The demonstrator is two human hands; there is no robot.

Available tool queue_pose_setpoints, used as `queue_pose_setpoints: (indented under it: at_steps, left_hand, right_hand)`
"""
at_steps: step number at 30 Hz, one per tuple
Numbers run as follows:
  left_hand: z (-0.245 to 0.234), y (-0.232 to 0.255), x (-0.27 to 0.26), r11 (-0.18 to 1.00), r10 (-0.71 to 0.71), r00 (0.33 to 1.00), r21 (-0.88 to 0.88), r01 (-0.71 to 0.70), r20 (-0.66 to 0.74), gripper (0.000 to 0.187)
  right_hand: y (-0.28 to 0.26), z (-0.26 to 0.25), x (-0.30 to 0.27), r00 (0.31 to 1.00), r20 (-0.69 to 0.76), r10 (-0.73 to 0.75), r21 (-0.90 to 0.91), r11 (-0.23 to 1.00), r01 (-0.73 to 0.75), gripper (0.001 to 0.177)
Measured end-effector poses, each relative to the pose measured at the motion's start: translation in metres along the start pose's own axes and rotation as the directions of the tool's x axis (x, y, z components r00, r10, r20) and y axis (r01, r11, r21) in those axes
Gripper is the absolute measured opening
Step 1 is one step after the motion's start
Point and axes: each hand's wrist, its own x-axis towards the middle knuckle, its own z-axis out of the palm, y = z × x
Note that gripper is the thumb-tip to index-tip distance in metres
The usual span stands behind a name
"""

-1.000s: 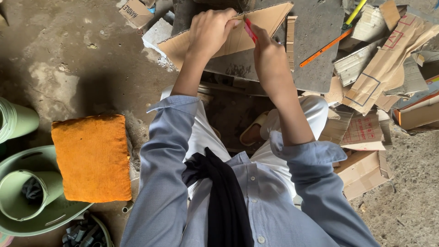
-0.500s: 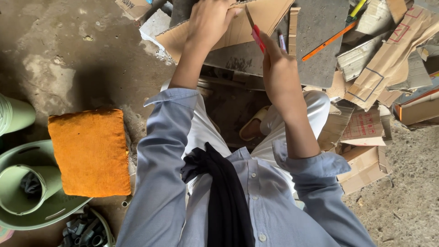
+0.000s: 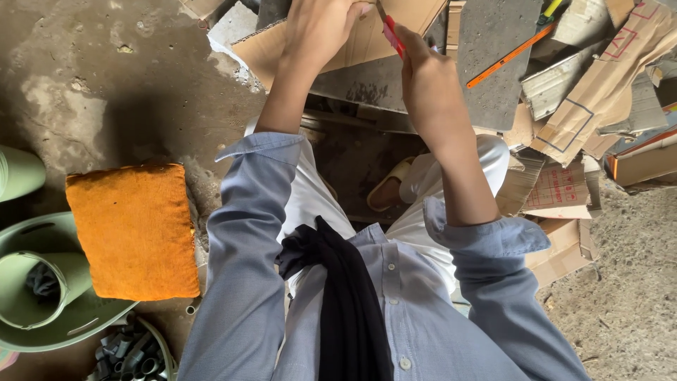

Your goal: Cutting cardboard sheets into smaller pieces using scissors in a work area.

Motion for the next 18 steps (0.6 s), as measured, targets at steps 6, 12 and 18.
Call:
queue_pose_setpoints:
  at_steps: [6, 12, 18]
  left_hand:
    - [-0.006, 0.007, 0.0, 0.997, 0.031, 0.998, 0.069, -0.035, 0.059, 0.019]
    - [-0.006, 0.005, 0.003, 0.999, 0.035, 0.999, -0.007, -0.035, 0.029, 0.024]
    - [-0.004, 0.01, 0.006, 0.991, -0.076, 0.982, 0.121, 0.056, 0.17, 0.031]
  right_hand:
    - [0.027, 0.03, 0.011, 0.998, 0.055, 0.031, -0.123, 0.992, -0.024, 0.046]
    - [0.033, 0.044, 0.009, 0.998, 0.057, -0.009, -0.084, 0.996, 0.014, 0.043]
    - [0.068, 0.088, -0.004, 0.999, 0.026, -0.045, -0.224, 0.973, 0.05, 0.052]
